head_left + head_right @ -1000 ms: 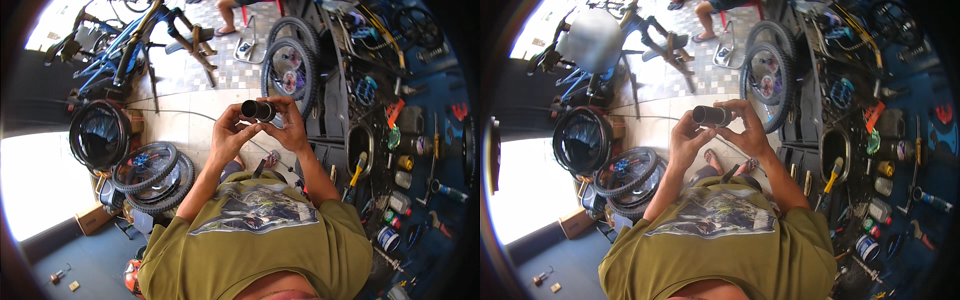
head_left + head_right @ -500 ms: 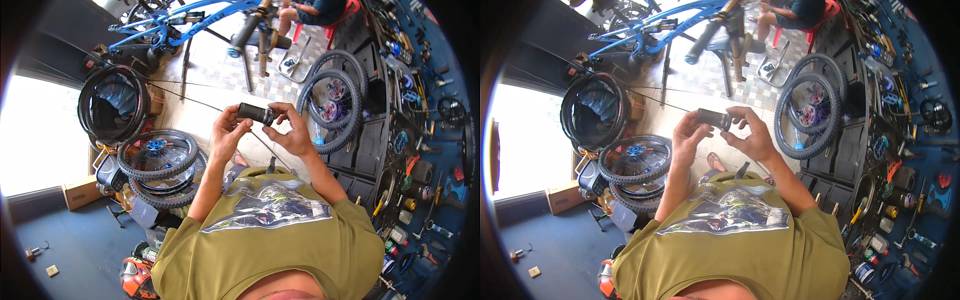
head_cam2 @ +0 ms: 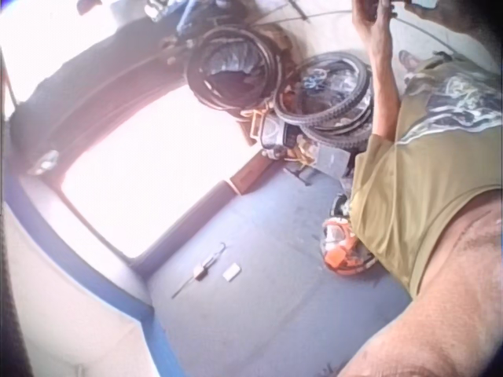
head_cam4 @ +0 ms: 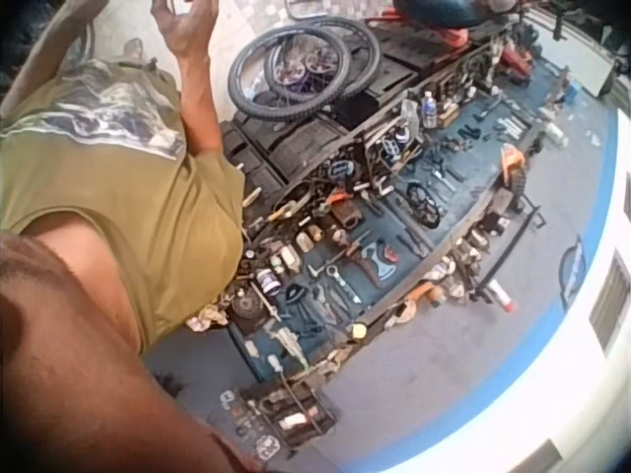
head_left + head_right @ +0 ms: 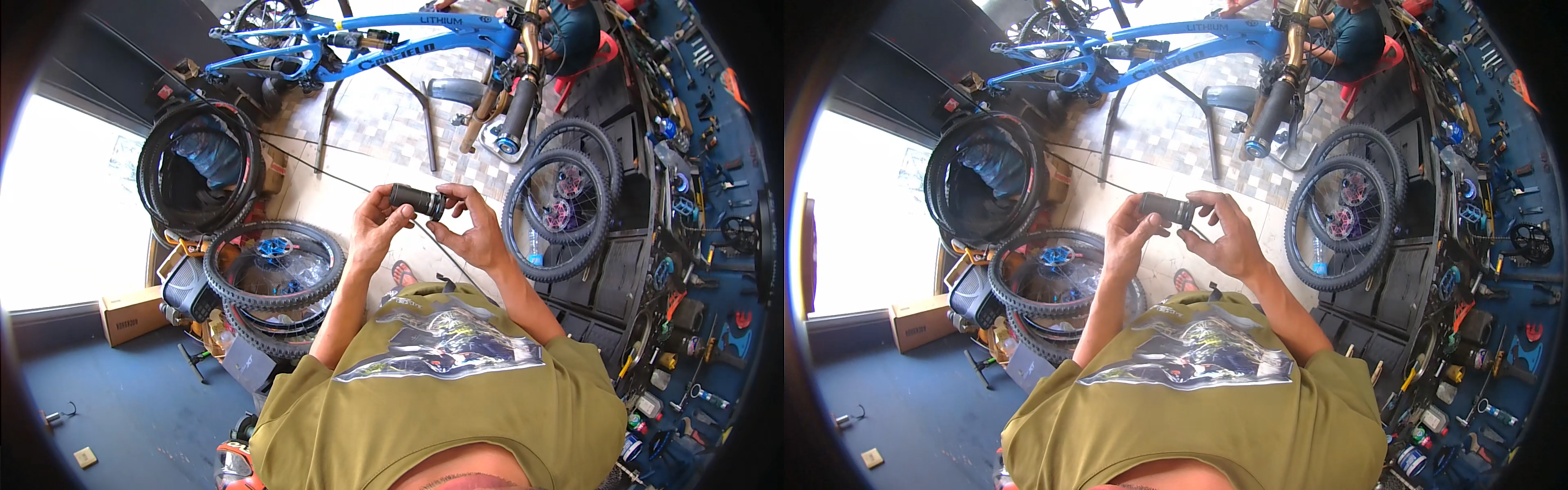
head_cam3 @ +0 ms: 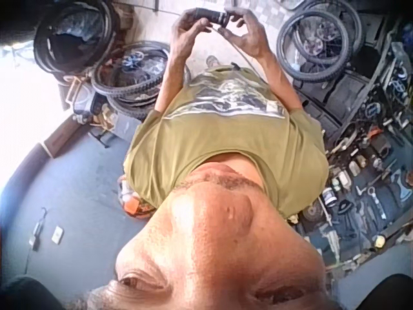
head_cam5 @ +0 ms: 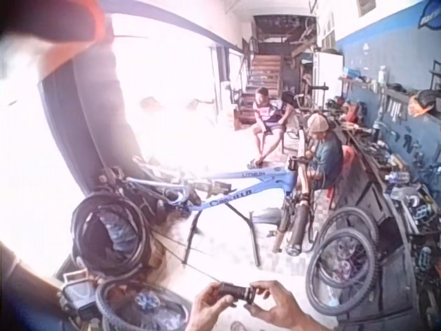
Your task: The person assembles a bicycle by inserting a headset cup into the frame and tightening a bolt with a torque wrench.
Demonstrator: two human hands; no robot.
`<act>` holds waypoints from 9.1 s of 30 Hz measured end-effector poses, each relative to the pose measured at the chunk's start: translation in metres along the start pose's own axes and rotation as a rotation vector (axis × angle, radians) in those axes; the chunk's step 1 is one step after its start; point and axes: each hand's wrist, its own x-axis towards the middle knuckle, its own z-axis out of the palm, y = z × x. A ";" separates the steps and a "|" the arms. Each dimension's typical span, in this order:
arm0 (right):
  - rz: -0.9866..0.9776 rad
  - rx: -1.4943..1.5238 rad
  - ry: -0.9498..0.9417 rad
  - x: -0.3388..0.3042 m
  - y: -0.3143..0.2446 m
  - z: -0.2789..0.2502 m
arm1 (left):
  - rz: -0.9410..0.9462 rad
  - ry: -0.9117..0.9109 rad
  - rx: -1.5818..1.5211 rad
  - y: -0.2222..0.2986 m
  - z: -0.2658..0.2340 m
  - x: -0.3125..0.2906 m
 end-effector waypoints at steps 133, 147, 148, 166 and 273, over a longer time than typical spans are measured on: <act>-0.227 -0.340 -1.062 0.654 0.437 0.293 | 0.179 0.734 1.191 0.084 -0.358 0.634; -0.796 -0.633 -0.926 0.661 0.450 0.365 | 0.152 0.782 1.209 0.083 -0.350 0.638; -0.806 -0.623 -0.937 0.663 0.449 0.365 | 0.145 0.786 1.204 0.084 -0.349 0.638; -0.435 -0.144 -1.057 0.668 0.457 0.367 | 0.118 0.787 1.255 0.085 -0.347 0.640; 0.142 0.109 -0.971 0.646 0.434 0.373 | -0.011 0.784 1.292 0.088 -0.348 0.639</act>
